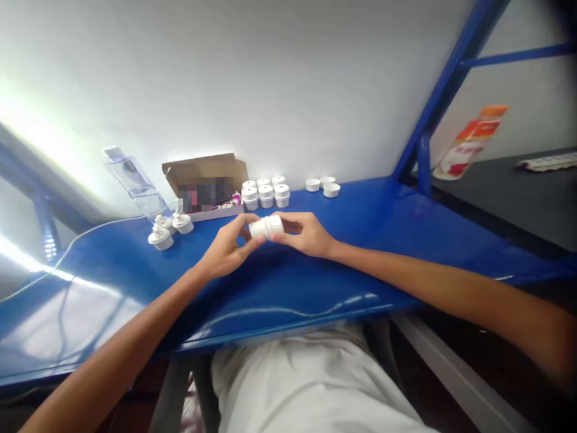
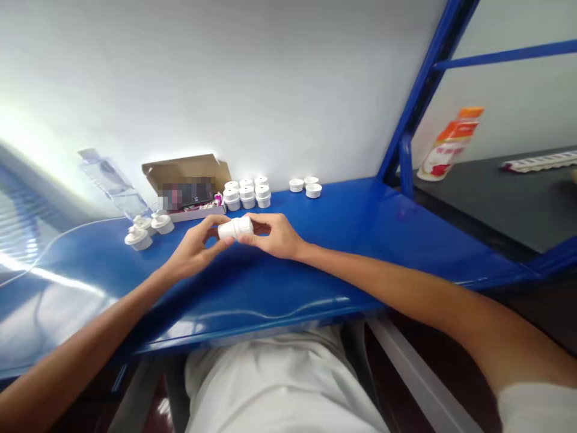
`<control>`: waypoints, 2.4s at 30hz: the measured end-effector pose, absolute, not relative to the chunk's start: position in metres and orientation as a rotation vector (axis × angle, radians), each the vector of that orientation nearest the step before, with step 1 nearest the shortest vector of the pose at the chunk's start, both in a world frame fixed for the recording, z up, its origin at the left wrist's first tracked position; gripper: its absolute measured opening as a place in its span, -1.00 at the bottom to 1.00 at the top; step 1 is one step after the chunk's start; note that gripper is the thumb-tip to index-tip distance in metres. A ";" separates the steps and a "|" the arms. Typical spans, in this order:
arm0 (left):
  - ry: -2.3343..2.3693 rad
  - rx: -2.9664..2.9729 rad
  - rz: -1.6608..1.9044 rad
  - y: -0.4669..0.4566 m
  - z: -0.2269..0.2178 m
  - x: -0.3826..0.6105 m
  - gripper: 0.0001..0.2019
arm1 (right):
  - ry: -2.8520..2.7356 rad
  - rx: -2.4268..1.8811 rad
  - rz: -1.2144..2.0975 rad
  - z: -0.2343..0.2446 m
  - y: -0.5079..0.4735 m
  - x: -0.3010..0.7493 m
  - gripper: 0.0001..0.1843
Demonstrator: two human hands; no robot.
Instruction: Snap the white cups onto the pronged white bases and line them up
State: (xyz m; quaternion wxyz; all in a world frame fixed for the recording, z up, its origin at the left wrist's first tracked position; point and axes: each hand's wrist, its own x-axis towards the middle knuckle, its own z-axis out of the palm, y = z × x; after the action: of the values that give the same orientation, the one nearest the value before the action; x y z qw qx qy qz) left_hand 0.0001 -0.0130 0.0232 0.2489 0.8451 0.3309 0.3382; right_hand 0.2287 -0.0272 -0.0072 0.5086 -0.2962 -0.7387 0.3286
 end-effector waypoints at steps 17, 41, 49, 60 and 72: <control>0.843 1.571 0.987 -0.023 0.016 0.019 -0.54 | -1.909 -0.631 0.221 -0.008 -0.030 0.226 -0.53; 0.754 1.589 0.926 -0.022 0.017 0.016 -0.59 | -1.968 -0.689 0.162 -0.004 -0.031 0.231 -0.51; 0.685 1.798 0.897 -0.019 0.020 0.010 -0.60 | -1.987 -0.735 0.334 -0.004 -0.027 0.236 -0.56; 0.728 1.548 0.905 -0.020 0.017 0.015 -0.60 | -2.051 -0.501 -0.065 -0.007 -0.020 0.242 -0.45; 0.672 1.331 0.860 -0.024 0.022 0.018 -0.61 | -2.108 -0.508 -0.090 -0.005 -0.021 0.244 -0.49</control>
State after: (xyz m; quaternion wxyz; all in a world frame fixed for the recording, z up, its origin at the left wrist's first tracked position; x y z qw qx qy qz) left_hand 0.0181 -0.0243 0.0218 0.6519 0.5863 0.2960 0.3790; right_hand 0.2439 -0.0205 -0.0052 0.4669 -0.2069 -0.8590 -0.0367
